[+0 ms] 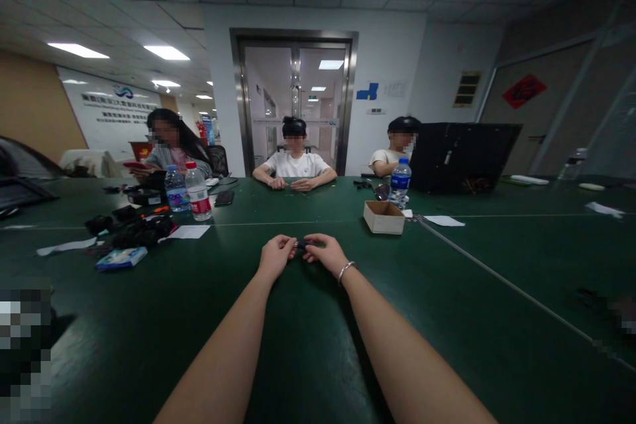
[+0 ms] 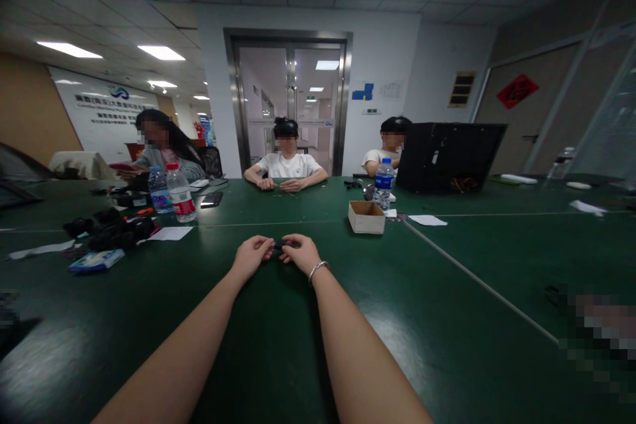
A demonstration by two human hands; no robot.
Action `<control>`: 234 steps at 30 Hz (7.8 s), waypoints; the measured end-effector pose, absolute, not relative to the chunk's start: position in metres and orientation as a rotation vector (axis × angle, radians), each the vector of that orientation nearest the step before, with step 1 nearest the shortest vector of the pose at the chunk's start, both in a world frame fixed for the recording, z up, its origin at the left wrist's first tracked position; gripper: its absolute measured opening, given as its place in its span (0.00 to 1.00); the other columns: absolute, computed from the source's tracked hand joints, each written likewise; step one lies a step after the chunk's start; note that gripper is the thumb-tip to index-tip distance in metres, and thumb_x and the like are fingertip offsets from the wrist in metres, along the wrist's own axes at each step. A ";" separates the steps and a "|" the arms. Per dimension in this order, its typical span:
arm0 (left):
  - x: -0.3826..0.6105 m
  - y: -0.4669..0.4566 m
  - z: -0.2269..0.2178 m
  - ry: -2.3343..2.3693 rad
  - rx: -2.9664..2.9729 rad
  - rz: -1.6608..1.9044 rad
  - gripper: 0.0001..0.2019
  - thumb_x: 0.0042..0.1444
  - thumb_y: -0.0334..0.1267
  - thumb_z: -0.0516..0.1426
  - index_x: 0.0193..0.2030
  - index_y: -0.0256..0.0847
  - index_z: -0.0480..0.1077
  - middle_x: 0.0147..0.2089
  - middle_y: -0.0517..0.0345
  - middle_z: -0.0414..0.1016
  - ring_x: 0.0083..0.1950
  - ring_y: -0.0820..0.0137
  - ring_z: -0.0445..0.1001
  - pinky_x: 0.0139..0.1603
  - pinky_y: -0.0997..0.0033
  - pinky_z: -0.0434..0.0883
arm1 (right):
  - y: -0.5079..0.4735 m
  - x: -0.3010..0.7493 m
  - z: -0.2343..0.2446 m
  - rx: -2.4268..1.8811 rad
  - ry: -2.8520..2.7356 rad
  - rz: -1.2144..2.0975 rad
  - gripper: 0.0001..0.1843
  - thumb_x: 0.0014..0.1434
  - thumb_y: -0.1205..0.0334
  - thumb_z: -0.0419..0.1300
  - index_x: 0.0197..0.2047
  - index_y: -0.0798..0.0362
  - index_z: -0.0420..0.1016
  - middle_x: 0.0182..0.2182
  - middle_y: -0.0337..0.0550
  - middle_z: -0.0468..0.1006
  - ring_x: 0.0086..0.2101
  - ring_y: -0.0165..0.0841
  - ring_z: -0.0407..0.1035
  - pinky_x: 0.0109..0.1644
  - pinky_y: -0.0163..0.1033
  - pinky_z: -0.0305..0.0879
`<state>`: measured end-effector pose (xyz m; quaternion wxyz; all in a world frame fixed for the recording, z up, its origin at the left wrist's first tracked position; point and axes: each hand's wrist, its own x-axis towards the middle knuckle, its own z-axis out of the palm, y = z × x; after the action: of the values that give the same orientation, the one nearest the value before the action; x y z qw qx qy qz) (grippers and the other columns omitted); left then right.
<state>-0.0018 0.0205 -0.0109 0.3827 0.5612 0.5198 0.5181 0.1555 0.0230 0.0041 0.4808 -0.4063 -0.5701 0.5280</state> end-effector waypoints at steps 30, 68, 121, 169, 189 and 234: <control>-0.002 0.018 -0.007 1.366 1.459 1.291 0.15 0.49 0.48 0.56 0.33 0.36 0.71 0.27 0.53 0.74 0.27 0.71 0.71 0.28 0.74 0.67 | 0.022 0.161 0.004 -0.878 -1.327 1.388 0.14 0.47 0.77 0.62 0.39 0.58 0.73 0.34 0.43 0.71 0.24 0.27 0.73 0.27 0.29 0.73; -0.001 0.008 0.005 1.069 1.375 1.413 0.24 0.40 0.40 0.64 0.45 0.37 0.67 0.45 0.46 0.72 0.42 0.67 0.73 0.44 0.66 0.70 | 0.026 0.159 0.004 -0.945 -1.218 1.405 0.02 0.57 0.70 0.57 0.33 0.61 0.69 0.22 0.43 0.74 0.20 0.28 0.71 0.21 0.27 0.70; 0.001 0.013 -0.002 1.255 1.460 1.216 0.16 0.54 0.44 0.52 0.44 0.35 0.66 0.33 0.52 0.70 0.28 0.73 0.70 0.25 0.77 0.65 | 0.027 0.160 0.005 -0.954 -1.209 1.436 0.02 0.55 0.74 0.58 0.34 0.63 0.70 0.22 0.44 0.75 0.20 0.29 0.72 0.22 0.28 0.71; 0.002 0.011 0.001 1.242 1.607 1.156 0.19 0.55 0.48 0.47 0.45 0.36 0.67 0.19 0.64 0.62 0.19 0.76 0.60 0.22 0.77 0.58 | 0.019 0.162 0.011 -0.905 -1.328 1.455 0.05 0.53 0.76 0.58 0.34 0.61 0.72 0.22 0.42 0.75 0.21 0.27 0.71 0.24 0.27 0.71; 0.002 0.010 -0.004 1.238 1.652 1.169 0.21 0.55 0.51 0.46 0.45 0.38 0.67 0.18 0.64 0.61 0.19 0.75 0.60 0.22 0.77 0.57 | 0.020 0.161 0.010 -0.909 -1.310 1.442 0.05 0.53 0.76 0.57 0.33 0.60 0.71 0.22 0.41 0.74 0.20 0.27 0.71 0.23 0.26 0.70; 0.000 0.009 0.000 1.213 1.568 1.222 0.16 0.48 0.43 0.57 0.44 0.41 0.68 0.43 0.52 0.70 0.34 0.71 0.71 0.26 0.77 0.69 | 0.024 0.161 0.006 -0.947 -1.256 1.357 0.08 0.50 0.79 0.57 0.34 0.59 0.70 0.20 0.39 0.73 0.22 0.27 0.71 0.25 0.25 0.70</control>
<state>-0.0002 0.0087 0.0002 0.3953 0.6184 0.4784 0.4821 0.1608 0.0239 0.0064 0.5075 -0.3927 -0.5208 0.5629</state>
